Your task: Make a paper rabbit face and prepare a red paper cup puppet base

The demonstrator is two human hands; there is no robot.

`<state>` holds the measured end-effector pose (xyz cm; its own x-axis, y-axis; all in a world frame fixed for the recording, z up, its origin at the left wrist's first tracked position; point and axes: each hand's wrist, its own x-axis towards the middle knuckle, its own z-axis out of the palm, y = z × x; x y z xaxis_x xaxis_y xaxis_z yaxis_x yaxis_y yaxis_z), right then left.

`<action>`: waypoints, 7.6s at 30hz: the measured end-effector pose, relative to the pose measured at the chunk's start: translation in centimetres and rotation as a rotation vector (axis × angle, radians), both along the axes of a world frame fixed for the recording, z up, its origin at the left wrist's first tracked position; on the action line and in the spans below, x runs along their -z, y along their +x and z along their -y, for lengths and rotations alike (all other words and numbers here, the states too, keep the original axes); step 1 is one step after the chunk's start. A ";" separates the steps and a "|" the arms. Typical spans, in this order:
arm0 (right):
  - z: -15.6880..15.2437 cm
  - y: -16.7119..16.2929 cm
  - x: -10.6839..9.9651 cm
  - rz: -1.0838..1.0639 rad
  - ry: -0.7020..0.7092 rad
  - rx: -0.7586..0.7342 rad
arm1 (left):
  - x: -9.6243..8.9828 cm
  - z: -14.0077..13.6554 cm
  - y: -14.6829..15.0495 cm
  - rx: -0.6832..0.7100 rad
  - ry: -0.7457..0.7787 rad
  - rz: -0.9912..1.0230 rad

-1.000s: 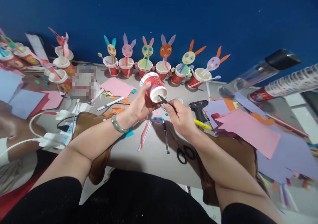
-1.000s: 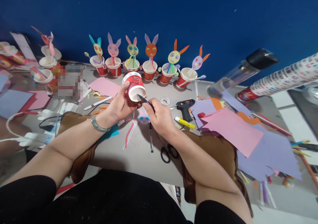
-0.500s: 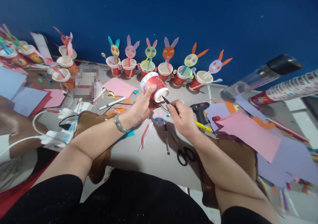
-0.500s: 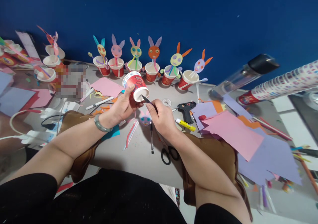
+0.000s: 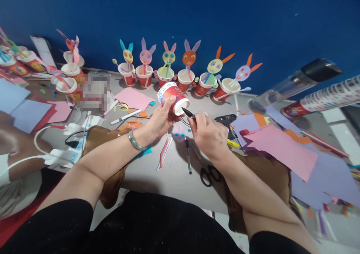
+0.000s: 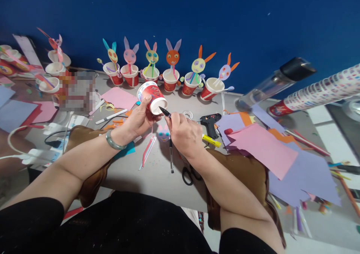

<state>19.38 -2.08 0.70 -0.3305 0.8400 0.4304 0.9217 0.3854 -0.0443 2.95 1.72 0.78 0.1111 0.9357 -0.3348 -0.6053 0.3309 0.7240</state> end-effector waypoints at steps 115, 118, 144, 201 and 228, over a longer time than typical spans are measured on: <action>-1.5 -0.3 0.6 -0.812 -0.678 -0.124 | 1.6 0.2 0.3 -0.175 0.416 -0.276; -1.1 -0.3 0.6 -0.431 -0.304 -0.011 | 1.6 0.1 0.4 -0.174 0.381 -0.230; -1.5 -0.4 0.4 -0.963 -0.799 -0.136 | 2.0 0.1 0.1 -0.060 0.298 -0.063; -0.3 -0.7 -0.5 -1.265 -0.960 -0.264 | 0.0 0.8 -0.3 0.101 0.110 0.049; -0.3 -1.1 -0.9 -1.528 -1.305 -0.212 | 0.6 0.9 0.1 0.054 0.140 0.030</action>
<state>18.26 -1.78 1.62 -0.4712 0.8235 -0.3159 -0.1812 -0.4409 -0.8791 3.09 0.84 0.20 0.1708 0.9655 -0.1968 -0.6115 0.2605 0.7472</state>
